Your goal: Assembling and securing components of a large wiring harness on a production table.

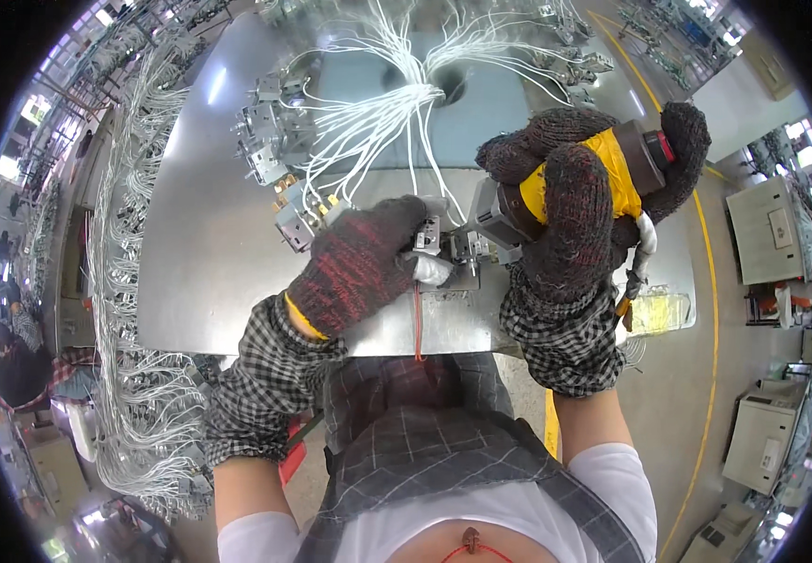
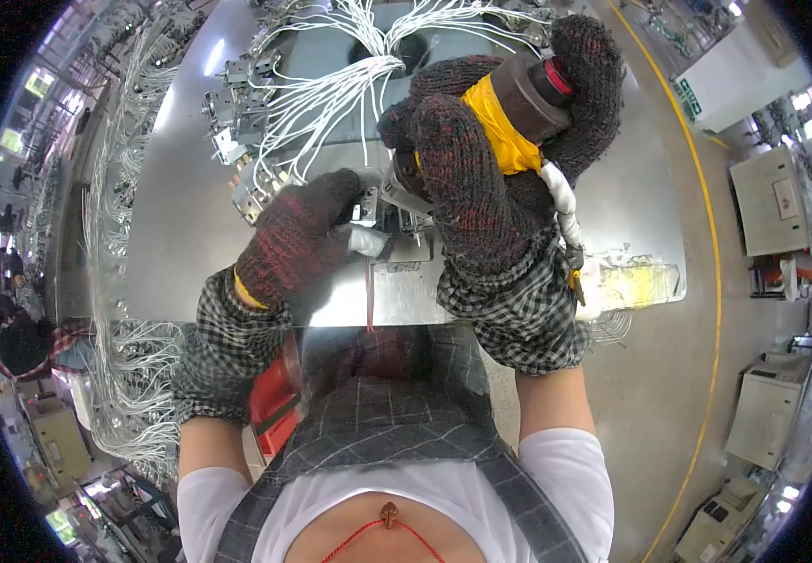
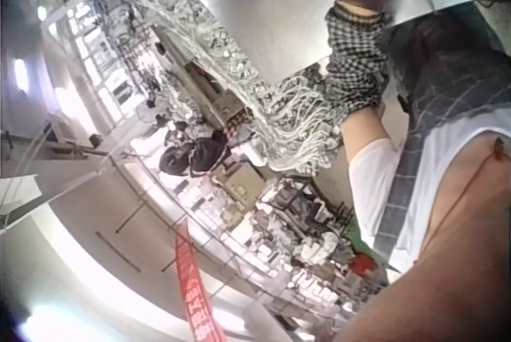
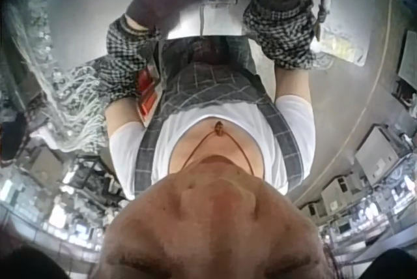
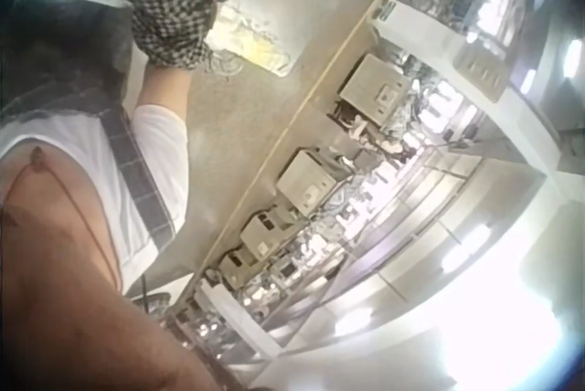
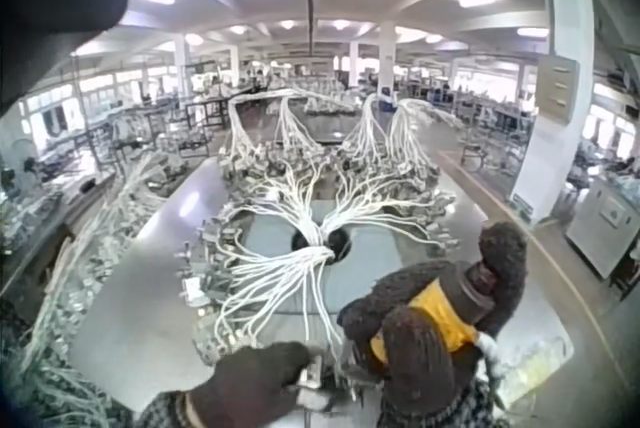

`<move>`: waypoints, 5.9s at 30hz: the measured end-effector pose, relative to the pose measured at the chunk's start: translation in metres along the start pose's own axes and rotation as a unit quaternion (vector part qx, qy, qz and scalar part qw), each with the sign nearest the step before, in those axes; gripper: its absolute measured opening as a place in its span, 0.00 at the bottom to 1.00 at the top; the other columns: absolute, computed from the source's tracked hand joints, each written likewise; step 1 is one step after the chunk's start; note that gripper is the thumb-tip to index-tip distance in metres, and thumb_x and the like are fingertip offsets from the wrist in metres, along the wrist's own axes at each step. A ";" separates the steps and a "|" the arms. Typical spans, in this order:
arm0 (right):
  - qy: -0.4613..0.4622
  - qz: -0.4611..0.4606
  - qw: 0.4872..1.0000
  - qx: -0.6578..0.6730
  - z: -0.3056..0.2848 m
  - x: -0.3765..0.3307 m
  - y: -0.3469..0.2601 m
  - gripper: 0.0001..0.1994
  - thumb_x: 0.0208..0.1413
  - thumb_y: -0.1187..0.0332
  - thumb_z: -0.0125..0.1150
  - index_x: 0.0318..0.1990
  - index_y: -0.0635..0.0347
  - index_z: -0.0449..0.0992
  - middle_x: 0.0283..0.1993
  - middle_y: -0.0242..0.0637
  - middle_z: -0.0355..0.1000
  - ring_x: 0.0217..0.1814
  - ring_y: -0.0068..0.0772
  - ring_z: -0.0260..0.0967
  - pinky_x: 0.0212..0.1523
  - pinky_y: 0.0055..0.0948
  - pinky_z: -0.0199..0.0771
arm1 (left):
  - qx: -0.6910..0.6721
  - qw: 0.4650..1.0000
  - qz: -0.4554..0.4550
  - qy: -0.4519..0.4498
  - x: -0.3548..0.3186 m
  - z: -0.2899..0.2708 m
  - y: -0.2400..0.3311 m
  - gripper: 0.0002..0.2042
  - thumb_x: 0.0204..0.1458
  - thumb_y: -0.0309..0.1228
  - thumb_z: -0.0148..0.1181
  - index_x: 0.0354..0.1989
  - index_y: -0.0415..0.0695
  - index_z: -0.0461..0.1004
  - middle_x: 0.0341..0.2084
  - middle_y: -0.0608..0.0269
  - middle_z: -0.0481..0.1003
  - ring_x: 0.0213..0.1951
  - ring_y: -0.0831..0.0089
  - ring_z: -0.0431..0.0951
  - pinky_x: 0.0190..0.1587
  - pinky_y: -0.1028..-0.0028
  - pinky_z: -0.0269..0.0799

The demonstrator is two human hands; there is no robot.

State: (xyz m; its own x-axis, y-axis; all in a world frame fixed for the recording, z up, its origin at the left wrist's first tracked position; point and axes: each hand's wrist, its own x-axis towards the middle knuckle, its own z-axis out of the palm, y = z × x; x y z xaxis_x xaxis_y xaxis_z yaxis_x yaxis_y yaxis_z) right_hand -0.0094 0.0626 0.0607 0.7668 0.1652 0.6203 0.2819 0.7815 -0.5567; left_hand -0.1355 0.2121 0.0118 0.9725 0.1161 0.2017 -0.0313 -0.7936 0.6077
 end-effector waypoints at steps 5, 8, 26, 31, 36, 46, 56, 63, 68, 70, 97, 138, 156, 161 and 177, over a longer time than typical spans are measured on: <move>-0.048 -0.061 0.997 -0.023 -0.004 0.001 0.009 0.42 0.61 0.73 0.69 0.77 0.39 0.50 0.40 0.44 0.78 0.34 0.40 0.80 0.38 0.52 0.89 | -0.094 0.994 -0.057 0.014 0.000 0.000 0.001 0.34 0.48 0.50 0.77 0.61 0.45 0.77 0.45 0.52 0.83 0.46 0.53 0.85 0.48 0.58 0.81; -0.063 -0.033 0.997 -0.035 -0.011 0.001 0.012 0.42 0.61 0.74 0.69 0.77 0.39 0.50 0.41 0.44 0.78 0.34 0.40 0.80 0.38 0.53 0.88 | -0.070 0.996 -0.057 -0.001 0.001 0.004 0.001 0.34 0.48 0.50 0.76 0.60 0.45 0.76 0.45 0.52 0.83 0.47 0.53 0.85 0.48 0.58 0.81; -0.125 -0.020 0.987 -0.102 -0.013 -0.009 0.010 0.44 0.54 0.78 0.77 0.75 0.51 0.56 0.48 0.45 0.80 0.45 0.35 0.82 0.49 0.39 0.88 | 0.379 0.919 0.083 0.066 -0.013 -0.060 -0.046 0.20 0.54 0.41 0.68 0.55 0.52 0.78 0.54 0.59 0.78 0.62 0.58 0.75 0.72 0.53 0.62; -0.079 -0.002 0.993 -0.084 -0.008 -0.012 0.010 0.43 0.52 0.77 0.79 0.73 0.57 0.60 0.49 0.41 0.80 0.47 0.32 0.82 0.51 0.36 0.86 | 0.448 0.879 0.163 0.017 -0.028 -0.056 -0.070 0.17 0.55 0.36 0.66 0.53 0.50 0.78 0.54 0.57 0.78 0.59 0.58 0.76 0.71 0.54 0.65; -0.084 0.075 0.992 -0.063 -0.013 -0.015 0.009 0.40 0.54 0.77 0.77 0.73 0.56 0.61 0.50 0.42 0.80 0.49 0.35 0.82 0.51 0.38 0.86 | 0.577 0.803 0.147 -0.027 -0.014 -0.040 -0.043 0.12 0.55 0.30 0.63 0.49 0.48 0.78 0.52 0.55 0.78 0.53 0.55 0.78 0.58 0.57 0.74; -0.101 0.127 0.985 -0.053 -0.027 -0.016 0.007 0.33 0.64 0.71 0.68 0.73 0.52 0.61 0.57 0.47 0.76 0.54 0.46 0.81 0.54 0.47 0.87 | -0.462 0.880 -0.114 0.010 -0.020 -0.041 -0.003 0.29 0.53 0.26 0.72 0.66 0.43 0.71 0.54 0.60 0.80 0.53 0.71 0.80 0.53 0.64 0.81; -0.093 -0.076 0.982 -0.144 -0.020 0.006 0.011 0.37 0.66 0.74 0.63 0.77 0.42 0.50 0.45 0.50 0.77 0.33 0.42 0.79 0.33 0.43 0.87 | -0.005 0.991 0.070 0.115 -0.017 -0.005 0.009 0.35 0.46 0.43 0.78 0.64 0.46 0.75 0.42 0.52 0.79 0.43 0.56 0.83 0.45 0.62 0.78; -0.036 -0.037 0.999 -0.011 -0.010 0.013 -0.004 0.37 0.65 0.76 0.61 0.76 0.39 0.51 0.41 0.44 0.74 0.30 0.33 0.73 0.31 0.41 0.83 | -0.082 0.995 0.020 0.054 0.000 0.010 -0.002 0.33 0.51 0.45 0.75 0.64 0.42 0.75 0.44 0.48 0.81 0.45 0.56 0.84 0.49 0.61 0.79; -0.010 -0.027 0.997 -0.070 0.001 0.003 0.000 0.41 0.61 0.74 0.67 0.77 0.38 0.50 0.41 0.46 0.77 0.31 0.37 0.77 0.35 0.44 0.86 | -0.102 0.992 -0.076 0.004 -0.004 0.004 -0.003 0.34 0.49 0.46 0.77 0.61 0.41 0.76 0.44 0.47 0.81 0.46 0.53 0.85 0.50 0.60 0.80; 0.000 -0.016 0.998 -0.060 0.001 -0.002 -0.001 0.41 0.61 0.74 0.67 0.77 0.38 0.50 0.41 0.45 0.77 0.33 0.38 0.79 0.37 0.47 0.87 | -0.145 0.985 -0.089 0.021 -0.003 0.004 0.002 0.33 0.47 0.46 0.78 0.60 0.41 0.77 0.44 0.47 0.82 0.47 0.52 0.85 0.50 0.61 0.80; -0.108 -0.018 0.990 -0.090 -0.006 -0.011 0.005 0.42 0.57 0.77 0.75 0.75 0.49 0.56 0.47 0.43 0.79 0.40 0.34 0.82 0.43 0.36 0.88 | 0.426 0.890 0.162 -0.028 -0.036 -0.038 -0.032 0.22 0.51 0.34 0.62 0.56 0.42 0.74 0.46 0.54 0.73 0.47 0.58 0.75 0.45 0.59 0.75; -0.074 -0.011 0.997 -0.001 -0.008 -0.001 0.005 0.41 0.63 0.74 0.66 0.77 0.42 0.47 0.42 0.47 0.77 0.33 0.36 0.78 0.34 0.47 0.86 | 0.002 0.994 -0.102 0.047 0.001 0.020 0.014 0.33 0.43 0.52 0.81 0.53 0.45 0.78 0.34 0.54 0.83 0.39 0.58 0.87 0.43 0.61 0.80; -0.172 -0.009 0.983 -0.065 -0.019 -0.010 0.011 0.43 0.55 0.78 0.75 0.75 0.56 0.55 0.51 0.47 0.77 0.45 0.37 0.82 0.42 0.36 0.89 | 0.420 0.905 0.027 0.065 -0.012 -0.031 -0.043 0.14 0.57 0.35 0.59 0.50 0.49 0.79 0.49 0.58 0.77 0.51 0.59 0.78 0.51 0.59 0.78; -0.220 -0.054 0.974 -0.003 -0.015 -0.007 0.015 0.41 0.55 0.80 0.74 0.74 0.59 0.58 0.49 0.46 0.79 0.43 0.36 0.83 0.42 0.38 0.90 | 0.536 0.828 0.144 0.079 -0.014 -0.033 -0.051 0.11 0.57 0.34 0.59 0.45 0.44 0.77 0.41 0.56 0.74 0.45 0.59 0.78 0.41 0.63 0.80; -0.150 -0.048 0.976 -0.152 -0.014 -0.012 0.003 0.43 0.63 0.74 0.66 0.77 0.39 0.45 0.40 0.47 0.78 0.30 0.37 0.77 0.32 0.42 0.86 | -0.448 0.885 -0.105 0.067 -0.012 -0.021 -0.012 0.32 0.48 0.34 0.81 0.62 0.40 0.76 0.44 0.61 0.82 0.44 0.75 0.83 0.49 0.71 0.81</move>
State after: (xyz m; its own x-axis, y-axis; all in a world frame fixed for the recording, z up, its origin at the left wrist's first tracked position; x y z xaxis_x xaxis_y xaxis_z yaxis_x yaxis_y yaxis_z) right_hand -0.0098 0.0541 0.0440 0.5379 0.3041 0.7862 0.5375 0.5947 -0.5978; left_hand -0.1517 0.2327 0.0180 0.9446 0.3221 0.0639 -0.0807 0.0390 0.9960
